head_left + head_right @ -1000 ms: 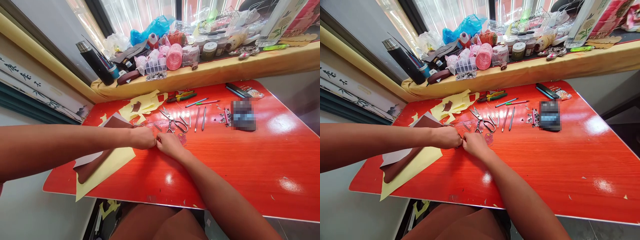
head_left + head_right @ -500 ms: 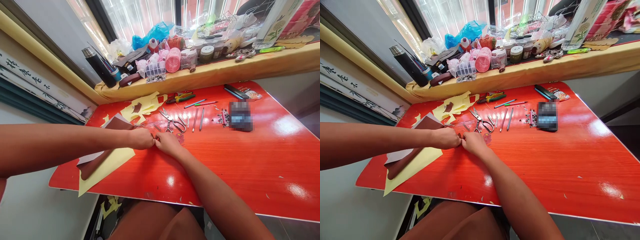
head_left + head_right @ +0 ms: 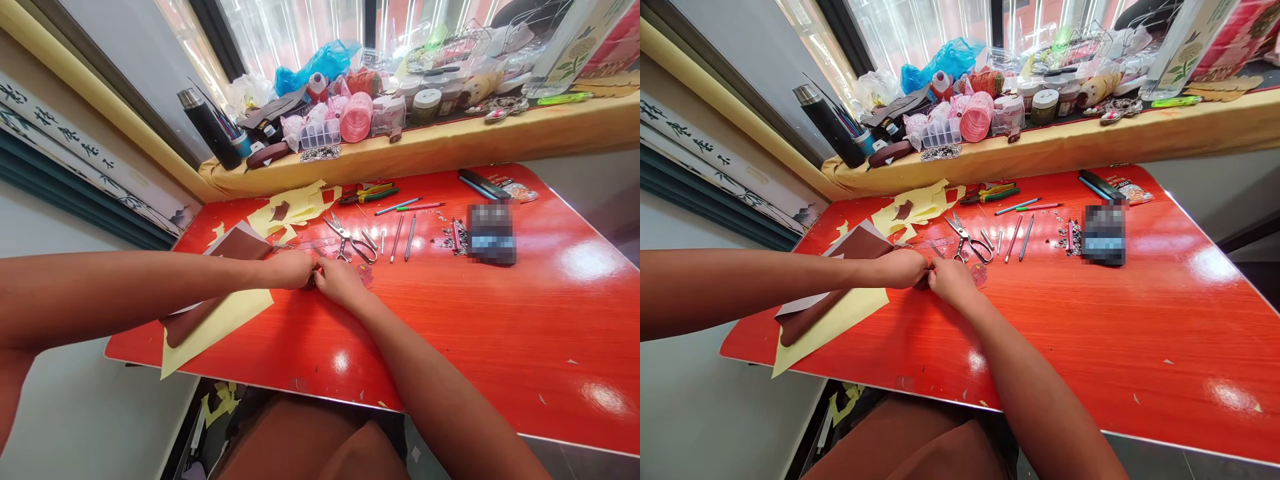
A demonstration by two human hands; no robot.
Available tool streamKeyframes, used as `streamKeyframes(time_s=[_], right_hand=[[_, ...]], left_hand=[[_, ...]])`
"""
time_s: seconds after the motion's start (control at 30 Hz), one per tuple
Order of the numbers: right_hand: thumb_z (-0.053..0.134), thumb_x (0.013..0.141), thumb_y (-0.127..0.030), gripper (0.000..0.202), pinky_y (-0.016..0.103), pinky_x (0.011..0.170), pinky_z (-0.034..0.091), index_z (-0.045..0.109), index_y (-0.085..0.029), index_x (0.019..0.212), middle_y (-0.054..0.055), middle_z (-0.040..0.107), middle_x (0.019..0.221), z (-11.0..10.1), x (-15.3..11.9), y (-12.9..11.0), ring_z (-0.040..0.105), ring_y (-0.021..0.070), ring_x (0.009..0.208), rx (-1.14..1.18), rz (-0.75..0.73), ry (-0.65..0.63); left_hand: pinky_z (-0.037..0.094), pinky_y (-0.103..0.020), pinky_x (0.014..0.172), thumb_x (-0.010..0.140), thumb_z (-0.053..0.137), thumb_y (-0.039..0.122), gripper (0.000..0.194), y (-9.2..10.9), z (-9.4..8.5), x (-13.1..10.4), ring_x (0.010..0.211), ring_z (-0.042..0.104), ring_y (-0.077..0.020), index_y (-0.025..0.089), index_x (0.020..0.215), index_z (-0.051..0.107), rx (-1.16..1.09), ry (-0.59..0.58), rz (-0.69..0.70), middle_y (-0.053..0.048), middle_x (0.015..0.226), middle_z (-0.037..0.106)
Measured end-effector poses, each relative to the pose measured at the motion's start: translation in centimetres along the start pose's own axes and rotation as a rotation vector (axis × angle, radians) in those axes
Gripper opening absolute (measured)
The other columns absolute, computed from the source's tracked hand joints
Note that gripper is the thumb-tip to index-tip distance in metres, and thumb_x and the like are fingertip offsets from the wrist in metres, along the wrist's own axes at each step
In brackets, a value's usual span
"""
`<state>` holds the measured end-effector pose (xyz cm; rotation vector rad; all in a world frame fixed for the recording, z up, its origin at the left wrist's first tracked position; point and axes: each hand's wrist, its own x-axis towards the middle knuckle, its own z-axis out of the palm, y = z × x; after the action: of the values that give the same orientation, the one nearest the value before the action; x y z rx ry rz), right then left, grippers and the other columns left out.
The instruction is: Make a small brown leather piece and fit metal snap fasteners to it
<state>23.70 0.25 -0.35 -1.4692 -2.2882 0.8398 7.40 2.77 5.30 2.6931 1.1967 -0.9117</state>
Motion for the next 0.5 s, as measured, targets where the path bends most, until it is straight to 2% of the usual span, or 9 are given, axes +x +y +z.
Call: streamKeyframes(time_s=[0.13,0.3,0.43,0.5], right_hand=[[0.050,0.101,-0.031,0.030,0.032,0.070,0.039,0.075,-0.023,0.116,0.010,0.081,0.107,-0.1,-0.2,0.0,0.072,0.0269,0.096,-0.011,0.002,-0.004],[0.053,0.100,-0.033,0.028,0.031,0.073,0.041,0.077,-0.026,0.113,0.007,0.081,0.105,-0.2,-0.2,-0.1,0.072,0.0261,0.098,-0.010,-0.010,-0.029],[0.052,0.101,-0.032,0.028,0.031,0.077,0.043,0.078,-0.026,0.111,0.007,0.081,0.104,-0.3,-0.2,-0.3,0.072,0.0260,0.099,-0.015,-0.021,-0.043],[0.051,0.101,-0.031,0.030,0.031,0.079,0.044,0.078,-0.026,0.113,0.008,0.081,0.106,-0.4,-0.2,-0.4,0.072,0.0262,0.099,-0.018,-0.017,-0.048]], left_hand=[[0.035,-0.032,0.060,0.090,0.060,0.006,0.018,-0.3,-0.4,-0.4,0.054,0.049,-0.0164,0.013,0.078,0.072,-0.007,0.036,0.099,-0.005,0.058,0.060],[0.035,-0.032,0.061,0.085,0.063,0.001,0.021,-2.5,-1.1,-1.4,0.056,0.051,-0.0165,0.019,0.079,0.073,-0.016,0.002,0.266,-0.002,0.063,0.064],[0.038,-0.032,0.063,0.085,0.065,0.004,0.019,-4.0,-0.4,-1.5,0.057,0.054,-0.0167,0.021,0.081,0.073,-0.051,0.003,0.293,-0.001,0.066,0.067],[0.041,-0.032,0.062,0.085,0.067,0.008,0.016,-4.3,0.4,-1.0,0.054,0.053,-0.0161,0.021,0.076,0.072,-0.080,0.009,0.269,0.000,0.061,0.064]])
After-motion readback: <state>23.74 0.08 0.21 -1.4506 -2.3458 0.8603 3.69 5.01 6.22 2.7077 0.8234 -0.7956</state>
